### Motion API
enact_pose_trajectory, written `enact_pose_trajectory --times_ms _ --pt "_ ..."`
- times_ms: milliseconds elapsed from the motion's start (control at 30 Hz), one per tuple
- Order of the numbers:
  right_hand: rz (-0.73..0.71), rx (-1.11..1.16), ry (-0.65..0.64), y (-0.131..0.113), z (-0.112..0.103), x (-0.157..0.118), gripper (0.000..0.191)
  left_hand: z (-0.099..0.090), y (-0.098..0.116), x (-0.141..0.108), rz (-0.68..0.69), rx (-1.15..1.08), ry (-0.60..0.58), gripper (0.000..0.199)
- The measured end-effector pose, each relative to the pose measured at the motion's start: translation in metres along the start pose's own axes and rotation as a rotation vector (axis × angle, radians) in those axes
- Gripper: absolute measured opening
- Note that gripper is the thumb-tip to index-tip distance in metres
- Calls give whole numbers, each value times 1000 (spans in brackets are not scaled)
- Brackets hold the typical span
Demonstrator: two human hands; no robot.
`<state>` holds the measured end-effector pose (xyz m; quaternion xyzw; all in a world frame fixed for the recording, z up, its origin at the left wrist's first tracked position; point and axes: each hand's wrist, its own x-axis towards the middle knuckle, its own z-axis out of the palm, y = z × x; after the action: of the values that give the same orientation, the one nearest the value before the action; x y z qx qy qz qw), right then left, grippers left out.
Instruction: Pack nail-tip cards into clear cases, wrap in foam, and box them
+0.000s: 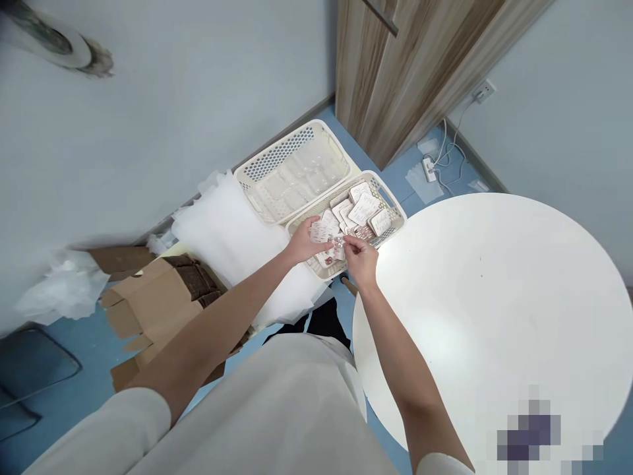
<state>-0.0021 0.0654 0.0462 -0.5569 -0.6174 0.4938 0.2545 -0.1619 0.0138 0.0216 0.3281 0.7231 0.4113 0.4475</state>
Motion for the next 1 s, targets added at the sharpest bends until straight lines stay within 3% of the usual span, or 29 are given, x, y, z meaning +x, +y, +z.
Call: enact_pose_trajectory --times_ms 133,267,400,567,767,1000 --pt "-20 -65 59 4 -6 3 25 -3 4 1 1 152 33 86" --pt "80 52 53 11 -10 8 29 -3 8 5 25 316 -18 92" --pt "130 191 71 15 -10 10 31 -1 10 4 5 335 -45 92" --pt "122 305 22 8 -7 9 28 -1 15 -7 46 24 -82 63" --pt "76 407 -138 -23 2 -3 41 -17 31 -40 -121 -367 -175 24" --pt "72 491 -137 -49 1 -57 34 -38 32 -106 -207 -674 -51 23"
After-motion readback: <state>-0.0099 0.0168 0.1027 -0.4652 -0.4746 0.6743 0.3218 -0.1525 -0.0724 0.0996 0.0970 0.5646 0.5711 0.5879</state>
